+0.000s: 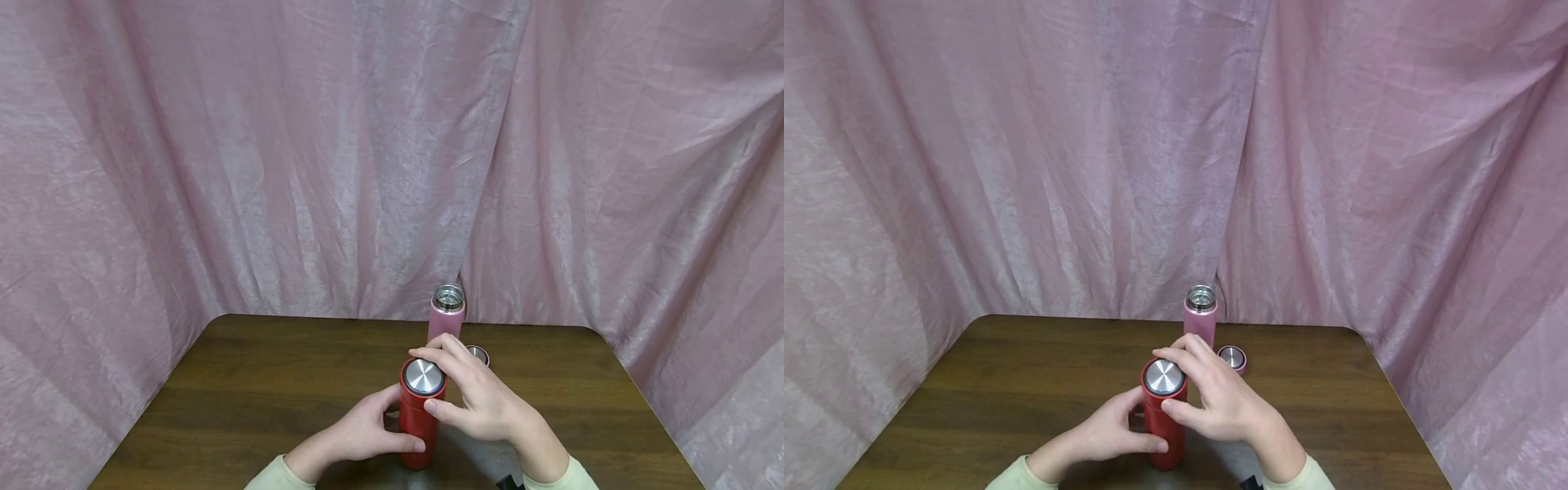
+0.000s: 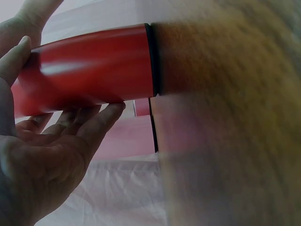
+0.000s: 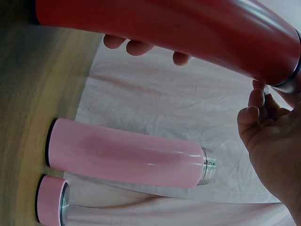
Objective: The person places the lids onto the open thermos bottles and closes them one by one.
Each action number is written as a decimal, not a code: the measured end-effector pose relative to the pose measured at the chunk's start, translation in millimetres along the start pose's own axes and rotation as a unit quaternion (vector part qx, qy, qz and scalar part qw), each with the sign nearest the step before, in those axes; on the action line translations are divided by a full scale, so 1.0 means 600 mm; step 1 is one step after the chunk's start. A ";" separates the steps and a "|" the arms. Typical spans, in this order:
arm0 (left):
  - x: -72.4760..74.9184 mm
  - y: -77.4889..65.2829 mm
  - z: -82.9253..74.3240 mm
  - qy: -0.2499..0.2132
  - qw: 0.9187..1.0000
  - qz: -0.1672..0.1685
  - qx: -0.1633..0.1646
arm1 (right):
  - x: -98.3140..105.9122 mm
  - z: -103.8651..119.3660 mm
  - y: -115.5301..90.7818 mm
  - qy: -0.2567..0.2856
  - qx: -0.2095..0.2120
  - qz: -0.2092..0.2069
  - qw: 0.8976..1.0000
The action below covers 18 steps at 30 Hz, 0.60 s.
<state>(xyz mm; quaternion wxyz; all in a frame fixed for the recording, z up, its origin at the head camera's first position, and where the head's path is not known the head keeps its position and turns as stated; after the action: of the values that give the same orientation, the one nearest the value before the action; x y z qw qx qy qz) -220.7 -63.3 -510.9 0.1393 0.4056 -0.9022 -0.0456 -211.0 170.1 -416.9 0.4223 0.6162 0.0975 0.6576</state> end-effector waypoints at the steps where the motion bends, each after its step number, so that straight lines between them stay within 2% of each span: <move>1: 0.000 0.000 0.000 -0.001 1.000 0.000 0.000 | 0.000 0.000 0.000 -0.002 -0.001 0.000 1.000; 18: 0.000 0.000 -0.001 0.003 1.000 -0.001 -0.002 | 0.000 0.002 0.004 -0.031 -0.028 -0.006 0.999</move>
<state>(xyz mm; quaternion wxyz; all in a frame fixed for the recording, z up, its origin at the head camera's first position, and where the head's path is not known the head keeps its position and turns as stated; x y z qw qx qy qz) -220.8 -63.3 -510.4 0.1431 0.4060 -0.9014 -0.0458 -210.8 168.2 -415.0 0.4460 0.6236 0.0702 0.6382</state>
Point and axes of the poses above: each hand's wrist, its own y-axis towards the middle knuckle, its own x-axis out of the back of the hand, z = x × y, the point moved 2 cm from there along y, towards the middle knuckle, and after that the axes turned 9 degrees about -y, right-handed, at the moved point
